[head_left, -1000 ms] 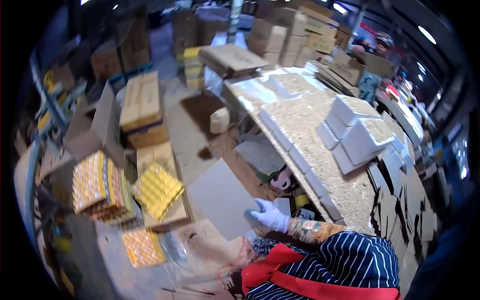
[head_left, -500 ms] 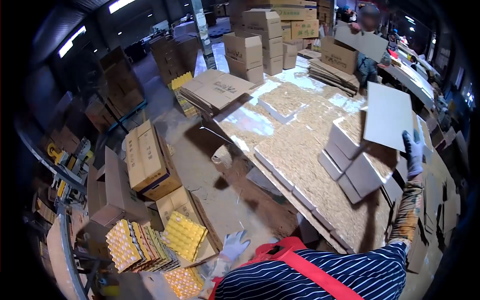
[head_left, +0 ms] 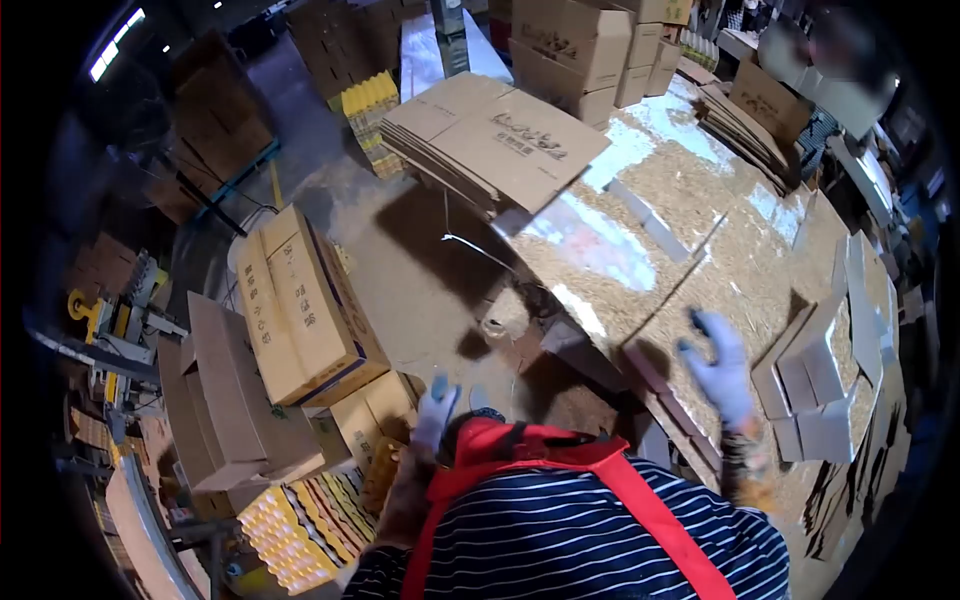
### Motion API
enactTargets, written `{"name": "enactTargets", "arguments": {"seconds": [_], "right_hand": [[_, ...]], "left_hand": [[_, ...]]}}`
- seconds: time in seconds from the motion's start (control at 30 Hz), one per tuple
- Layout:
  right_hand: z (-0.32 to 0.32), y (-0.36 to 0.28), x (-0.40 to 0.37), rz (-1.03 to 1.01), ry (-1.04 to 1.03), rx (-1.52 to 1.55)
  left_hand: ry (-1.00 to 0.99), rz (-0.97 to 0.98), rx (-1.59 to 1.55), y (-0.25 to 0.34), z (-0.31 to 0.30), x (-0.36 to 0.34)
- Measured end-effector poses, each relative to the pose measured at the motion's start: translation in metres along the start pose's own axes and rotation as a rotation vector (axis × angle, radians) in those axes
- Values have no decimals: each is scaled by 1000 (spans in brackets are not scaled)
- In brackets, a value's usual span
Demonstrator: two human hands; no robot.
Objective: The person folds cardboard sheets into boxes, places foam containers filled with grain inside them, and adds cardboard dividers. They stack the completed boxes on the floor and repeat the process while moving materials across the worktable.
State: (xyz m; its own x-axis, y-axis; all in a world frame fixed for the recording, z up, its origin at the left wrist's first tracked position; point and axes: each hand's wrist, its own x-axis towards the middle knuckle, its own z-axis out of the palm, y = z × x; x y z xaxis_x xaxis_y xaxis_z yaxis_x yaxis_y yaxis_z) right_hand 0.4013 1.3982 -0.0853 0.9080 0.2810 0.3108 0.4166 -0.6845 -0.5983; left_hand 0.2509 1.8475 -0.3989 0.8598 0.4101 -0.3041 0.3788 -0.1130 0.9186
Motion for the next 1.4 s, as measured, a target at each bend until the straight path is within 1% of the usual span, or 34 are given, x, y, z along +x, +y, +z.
{"name": "enactTargets", "arguments": {"seconds": [0.03,0.1,0.17,0.23,0.27,0.37,0.4,0.47,0.5,0.53,0.57,0.6,0.63,0.7,0.73,0.77,0.8,0.83,0.87,0.9,0.93,0.97,1.03,1.07,1.1,1.13,1.17,1.2,1.23,1.27,1.3,1.33,1.37,1.4], "right_hand": [[46,-13,13,4,-33,8],[111,-35,49,-25,-117,65],[142,-86,106,-108,-73,67],[169,-121,178,-236,20,-85],[185,-132,216,-243,12,-113],[254,-136,328,-222,-55,-212],[280,-134,362,-219,-64,-259],[327,-115,417,-144,-172,-328],[347,-102,430,-146,-164,-313],[366,-90,434,-94,-212,-372],[377,-84,444,-46,-253,-432],[380,-80,449,-47,-261,-414],[379,-77,453,-45,-271,-402],[371,-81,458,-17,-311,-389],[373,-81,459,-20,-303,-364],[373,-81,462,-23,-290,-347],[372,-81,466,-8,-309,-328],[373,-82,467,18,-316,-336],[372,-83,469,1,-323,-337],[371,-82,471,-9,-316,-348],[373,-79,472,-10,-311,-360],[368,-79,474,-9,-357,-365],[357,-60,467,-25,-342,-197],[340,-65,464,118,-109,-233],[312,-76,464,323,46,-354],[302,-58,451,509,243,-361],[301,-31,429,674,449,-367],[302,-11,409,853,509,-324],[294,-12,403,917,408,272],[287,-13,396,1082,330,791],[302,4,378,1113,117,897],[259,-70,400,1192,116,831],[315,-19,366,945,191,798],[331,-30,359,780,264,750]], "left_hand": [[7,-104,-77,-2,-7,51],[85,-13,153,98,-12,111],[142,216,322,116,-13,211],[136,232,-72,131,0,309],[110,120,-242,179,2,322],[273,202,-244,97,57,488],[136,-62,-632,81,77,517],[-288,-205,-605,78,67,519],[-547,-70,-190,104,43,489],[-592,-124,-418,182,8,423],[-555,-253,-663,216,-28,395],[-213,-272,-611,267,-70,363],[174,-342,-500,258,-118,379],[8,217,-946,126,-326,433],[301,183,-736,166,-398,416],[405,88,-560,206,-463,412],[397,23,-444,229,-525,419],[285,-66,-344,240,-577,433],[-141,-172,-382,240,-613,451],[266,-237,379,260,-604,497],[661,-221,1145,275,-588,552],[413,-145,1607,272,-577,599],[85,-344,1720,376,-440,669],[-6,-120,1592,382,-405,718],[137,205,1472,337,-384,796],[-146,15,924,334,-340,859],[-233,-223,521,369,-272,837],[-367,-291,250,341,-237,872],[-476,-327,109,321,-208,874],[-555,-340,38,311,-187,865],[-614,-346,-31,307,-177,851],[-660,-340,-86,304,-163,841],[-704,-327,-147,308,-154,826],[-746,-312,-193,313,-146,810]]}}
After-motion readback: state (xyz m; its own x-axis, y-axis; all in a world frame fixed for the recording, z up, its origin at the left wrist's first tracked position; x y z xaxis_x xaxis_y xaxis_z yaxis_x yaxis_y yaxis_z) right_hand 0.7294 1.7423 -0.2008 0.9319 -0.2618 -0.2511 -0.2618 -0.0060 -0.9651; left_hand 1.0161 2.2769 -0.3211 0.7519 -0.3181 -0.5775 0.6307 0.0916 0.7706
